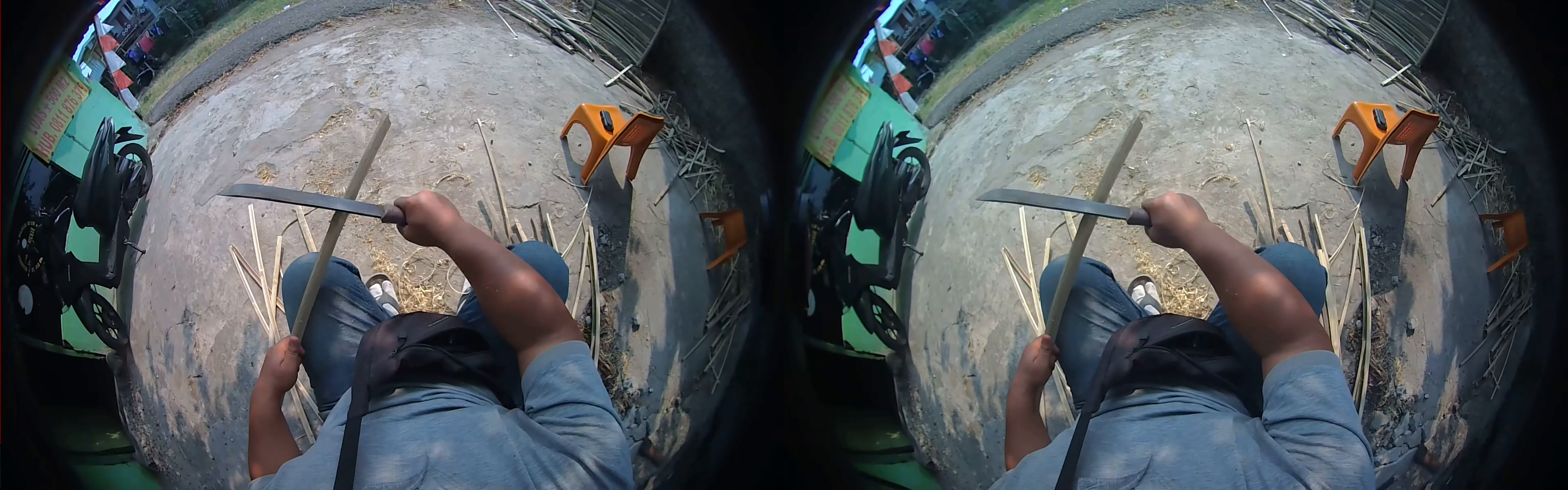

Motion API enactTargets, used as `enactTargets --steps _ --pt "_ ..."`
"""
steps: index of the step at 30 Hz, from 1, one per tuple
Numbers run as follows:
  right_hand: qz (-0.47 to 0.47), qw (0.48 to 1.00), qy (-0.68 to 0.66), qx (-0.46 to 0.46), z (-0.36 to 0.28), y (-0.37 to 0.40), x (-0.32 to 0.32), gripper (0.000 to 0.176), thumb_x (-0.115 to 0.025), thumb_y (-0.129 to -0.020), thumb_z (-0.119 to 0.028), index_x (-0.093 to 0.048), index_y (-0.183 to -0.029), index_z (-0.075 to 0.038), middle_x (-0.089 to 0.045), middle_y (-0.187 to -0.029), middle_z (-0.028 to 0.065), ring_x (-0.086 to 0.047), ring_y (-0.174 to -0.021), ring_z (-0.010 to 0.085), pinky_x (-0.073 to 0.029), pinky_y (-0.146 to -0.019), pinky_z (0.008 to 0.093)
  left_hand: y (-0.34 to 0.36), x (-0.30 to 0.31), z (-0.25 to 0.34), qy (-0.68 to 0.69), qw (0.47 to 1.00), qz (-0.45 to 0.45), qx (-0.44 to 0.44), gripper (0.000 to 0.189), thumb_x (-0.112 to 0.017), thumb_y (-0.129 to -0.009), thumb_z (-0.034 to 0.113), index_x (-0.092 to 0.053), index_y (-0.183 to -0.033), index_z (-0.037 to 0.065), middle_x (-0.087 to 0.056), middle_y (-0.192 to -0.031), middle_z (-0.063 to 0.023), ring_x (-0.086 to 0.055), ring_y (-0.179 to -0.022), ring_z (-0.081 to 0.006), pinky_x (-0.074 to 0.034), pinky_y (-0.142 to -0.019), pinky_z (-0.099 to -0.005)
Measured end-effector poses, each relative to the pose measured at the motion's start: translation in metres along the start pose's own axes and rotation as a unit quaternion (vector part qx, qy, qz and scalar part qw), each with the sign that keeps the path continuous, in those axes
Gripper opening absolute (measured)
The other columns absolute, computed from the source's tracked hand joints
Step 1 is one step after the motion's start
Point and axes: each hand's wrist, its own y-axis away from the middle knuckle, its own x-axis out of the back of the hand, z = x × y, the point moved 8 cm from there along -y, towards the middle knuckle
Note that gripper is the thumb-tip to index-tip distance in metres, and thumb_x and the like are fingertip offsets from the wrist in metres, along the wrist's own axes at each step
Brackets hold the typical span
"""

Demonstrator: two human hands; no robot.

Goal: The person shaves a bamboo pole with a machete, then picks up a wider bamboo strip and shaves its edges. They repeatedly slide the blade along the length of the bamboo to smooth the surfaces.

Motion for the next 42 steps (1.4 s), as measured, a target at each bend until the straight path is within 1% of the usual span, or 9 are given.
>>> enactTargets --steps 6,13,17,20,23,27,34,37,42 --pt "0.02 0.993 0.061 0.1 -0.034 0.004 0.002 0.012 -0.073 -0.081 -0.024 -0.072 -0.087 -0.014 -0.074 -0.081 0.0126 -0.073 -0.083 0.0367 -0.058 -0.078 0.0502 0.008 -0.002 0.016 -0.073 0.994 0.055 -0.065 0.071 -0.044 -0.107 0.066 -0.061 -0.088 -0.001 -0.06 -0.07 -0.0098 -0.06 -0.067 -0.0214 -0.048 -0.064 -0.0376" --pt "0.023 0.996 -0.022 -0.088 0.017 -0.007 0.012 0.016 -0.069 -0.084 -0.019 -0.077 -0.098 -0.016 -0.077 -0.095 0.0134 -0.074 -0.095 0.0344 -0.059 -0.086 0.0468 0.011 0.0 0.03 -0.112 0.988 0.067 -0.079 0.072 -0.043 -0.108 0.064 -0.063 -0.091 -0.003 -0.062 -0.072 -0.017 -0.064 -0.071 -0.0284 -0.05 -0.068 -0.0417" --pt "0.009 0.998 -0.04 -0.044 0.014 -0.006 0.013 0.017 -0.066 -0.086 -0.019 -0.077 -0.1 -0.016 -0.077 -0.097 0.0132 -0.074 -0.096 0.0351 -0.059 -0.087 0.0468 0.009 0.001 0.023 -0.102 0.99 0.065 -0.077 0.072 -0.044 -0.108 0.064 -0.064 -0.092 -0.003 -0.063 -0.074 -0.0174 -0.065 -0.073 -0.0286 -0.05 -0.07 -0.0414" --pt "0.014 0.999 -0.029 0.015 -0.002 0.0 0.009 0.013 -0.069 -0.086 -0.022 -0.075 -0.094 -0.015 -0.074 -0.086 0.0154 -0.073 -0.086 0.0381 -0.059 -0.077 0.0491 0.008 0.0 0.019 -0.095 0.992 0.058 -0.062 0.073 -0.044 -0.107 0.064 -0.065 -0.093 -0.004 -0.063 -0.074 -0.0172 -0.065 -0.074 -0.0281 -0.05 -0.07 -0.0411" --pt "-0.039 0.998 0.034 0.027 -0.021 0.005 0.0 0.016 -0.067 -0.086 -0.02 -0.077 -0.097 -0.015 -0.076 -0.094 0.014 -0.074 -0.094 0.0352 -0.06 -0.086 0.047 0.009 0.0 0.023 -0.095 0.992 0.059 -0.061 0.073 -0.044 -0.107 0.064 -0.065 -0.093 -0.004 -0.063 -0.074 -0.0171 -0.065 -0.073 -0.0282 -0.05 -0.07 -0.0411" --pt "-0.024 0.997 0.055 0.052 -0.024 0.002 0.004 0.015 -0.068 -0.086 -0.023 -0.077 -0.096 -0.016 -0.076 -0.093 0.0145 -0.075 -0.094 0.0342 -0.06 -0.085 0.0472 0.015 -0.001 0.04 -0.121 0.987 0.072 -0.074 0.071 -0.044 -0.108 0.063 -0.064 -0.092 -0.003 -0.063 -0.073 -0.0178 -0.064 -0.072 -0.0291 -0.05 -0.069 -0.042" --pt "0.027 0.997 -0.008 -0.07 0.027 -0.014 0.009 0.015 -0.066 -0.089 -0.023 -0.075 -0.098 -0.016 -0.077 -0.098 0.015 -0.074 -0.097 0.0365 -0.059 -0.084 0.0491 0.02 0.001 0.053 -0.135 0.984 0.082 -0.077 0.07 -0.045 -0.108 0.062 -0.064 -0.092 -0.003 -0.064 -0.075 -0.0193 -0.066 -0.073 -0.0309 -0.051 -0.069 -0.0428" --pt "0.021 0.997 -0.039 -0.064 0.014 -0.004 0.016 0.015 -0.066 -0.088 -0.023 -0.076 -0.098 -0.016 -0.077 -0.097 0.0147 -0.074 -0.097 0.0359 -0.059 -0.085 0.0485 0.011 0.001 0.029 -0.104 0.991 0.062 -0.06 0.072 -0.043 -0.108 0.063 -0.065 -0.094 -0.004 -0.065 -0.076 -0.0196 -0.068 -0.076 -0.0316 -0.052 -0.071 -0.0422" --pt "0.056 0.996 0.033 0.054 -0.009 0.002 0.005 0.009 -0.07 -0.085 -0.021 -0.074 -0.088 -0.013 -0.073 -0.081 0.015 -0.073 -0.079 0.0385 -0.06 -0.072 0.0487 0.009 0.002 0.028 -0.102 0.992 0.048 -0.049 0.074 -0.042 -0.108 0.064 -0.066 -0.094 -0.004 -0.066 -0.076 -0.0193 -0.069 -0.077 -0.0316 -0.052 -0.072 -0.0418"
